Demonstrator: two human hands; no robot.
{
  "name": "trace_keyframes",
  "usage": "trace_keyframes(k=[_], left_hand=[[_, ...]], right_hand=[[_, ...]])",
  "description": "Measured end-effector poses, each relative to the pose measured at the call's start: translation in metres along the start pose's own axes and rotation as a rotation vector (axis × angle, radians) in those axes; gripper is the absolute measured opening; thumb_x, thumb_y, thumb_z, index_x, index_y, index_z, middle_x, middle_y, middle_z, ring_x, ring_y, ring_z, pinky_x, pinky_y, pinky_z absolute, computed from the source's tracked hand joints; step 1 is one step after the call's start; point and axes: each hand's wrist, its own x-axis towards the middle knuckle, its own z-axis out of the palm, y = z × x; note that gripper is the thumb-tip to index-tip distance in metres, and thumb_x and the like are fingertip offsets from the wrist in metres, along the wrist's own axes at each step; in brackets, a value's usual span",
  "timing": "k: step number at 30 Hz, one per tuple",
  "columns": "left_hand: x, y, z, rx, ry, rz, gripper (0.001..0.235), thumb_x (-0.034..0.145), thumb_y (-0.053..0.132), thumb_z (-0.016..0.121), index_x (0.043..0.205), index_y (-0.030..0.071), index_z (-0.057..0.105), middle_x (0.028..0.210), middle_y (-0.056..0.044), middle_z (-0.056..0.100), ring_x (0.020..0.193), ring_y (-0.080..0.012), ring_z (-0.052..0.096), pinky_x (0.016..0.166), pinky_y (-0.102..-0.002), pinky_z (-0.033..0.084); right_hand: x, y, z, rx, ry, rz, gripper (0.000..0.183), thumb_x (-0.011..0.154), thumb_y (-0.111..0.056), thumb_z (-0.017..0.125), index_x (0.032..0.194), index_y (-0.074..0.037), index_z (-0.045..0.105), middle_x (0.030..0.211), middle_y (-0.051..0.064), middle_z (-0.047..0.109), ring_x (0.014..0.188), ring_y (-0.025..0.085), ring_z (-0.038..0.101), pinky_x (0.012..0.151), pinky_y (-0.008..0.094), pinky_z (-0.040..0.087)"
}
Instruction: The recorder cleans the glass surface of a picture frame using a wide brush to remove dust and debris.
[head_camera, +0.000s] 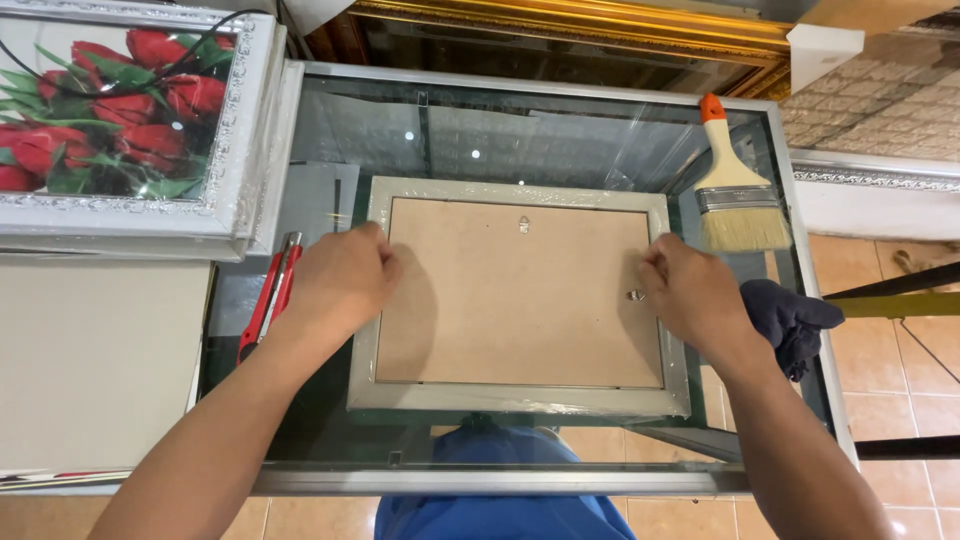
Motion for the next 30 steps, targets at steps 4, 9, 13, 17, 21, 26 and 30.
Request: trace_keyframes(k=[4,9,13,17,21,26,30], left_hand=[[0.054,0.011,0.024,0.048,0.199,0.198,0.024,0.094,0.025,0.053,0.099,0.011,0.072,0.098,-0.018,0.075,0.092,-0.0417,0.075,0.077,-0.051,0.061],[0.081,0.03,0.028,0.138,0.298,0.458,0.015,0.095,0.014,0.06,0.106,0.009,0.068,0.108,-0.016,0.069,0.094,-0.0428,0.074,0.078,-0.052,0.061],[0.078,0.029,0.02,0.166,0.273,0.517,0.015,0.094,0.016,0.064,0.106,0.008,0.07,0.107,-0.017,0.07,0.093,-0.0435,0.074,0.079,-0.052,0.061],[0.089,0.029,0.019,0.279,0.294,0.595,0.013,0.093,0.009,0.061,0.099,0.007,0.072,0.106,-0.016,0.071,0.088,-0.0383,0.076,0.074,-0.046,0.062],[0.086,0.041,-0.002,0.383,0.203,0.642,0.017,0.093,0.005,0.059,0.101,0.003,0.074,0.106,-0.016,0.073,0.088,-0.0351,0.077,0.073,-0.043,0.063],[0.109,0.041,-0.014,0.145,-0.047,0.481,0.019,0.087,0.015,0.064,0.092,0.005,0.079,0.101,-0.021,0.076,0.096,-0.0426,0.074,0.079,-0.051,0.06],[0.104,0.034,-0.014,-0.147,-0.05,0.443,0.02,0.084,0.019,0.065,0.091,0.008,0.08,0.094,-0.021,0.077,0.098,-0.0442,0.072,0.084,-0.052,0.057]], right_hand=[[0.041,-0.002,0.018,-0.166,0.26,-0.3,0.012,0.096,-0.02,0.065,0.102,-0.013,0.071,0.089,0.009,0.072,0.087,0.034,0.076,0.075,0.042,0.06],[0.078,-0.011,0.03,-0.245,0.41,-0.51,0.01,0.098,-0.022,0.064,0.099,-0.012,0.068,0.089,0.007,0.063,0.09,0.032,0.073,0.074,0.039,0.057],[0.072,-0.029,0.017,-0.251,0.309,-0.512,0.008,0.097,-0.017,0.062,0.096,-0.01,0.067,0.085,0.007,0.063,0.087,0.032,0.073,0.072,0.039,0.057],[0.083,-0.029,0.011,-0.343,0.225,-0.546,0.008,0.096,-0.017,0.061,0.099,-0.012,0.067,0.089,0.006,0.065,0.089,0.029,0.073,0.073,0.037,0.057],[0.093,-0.034,0.009,-0.518,0.14,-0.555,0.013,0.09,-0.008,0.066,0.102,-0.009,0.071,0.092,0.007,0.071,0.091,0.028,0.075,0.076,0.035,0.058],[0.087,-0.053,-0.023,-0.278,-0.146,-0.419,0.016,0.089,-0.01,0.065,0.101,-0.001,0.071,0.096,0.021,0.073,0.1,0.045,0.071,0.081,0.05,0.056],[0.091,-0.047,-0.01,-0.107,-0.072,-0.338,0.008,0.089,-0.016,0.067,0.096,-0.011,0.069,0.088,0.014,0.072,0.093,0.041,0.073,0.077,0.046,0.055]])
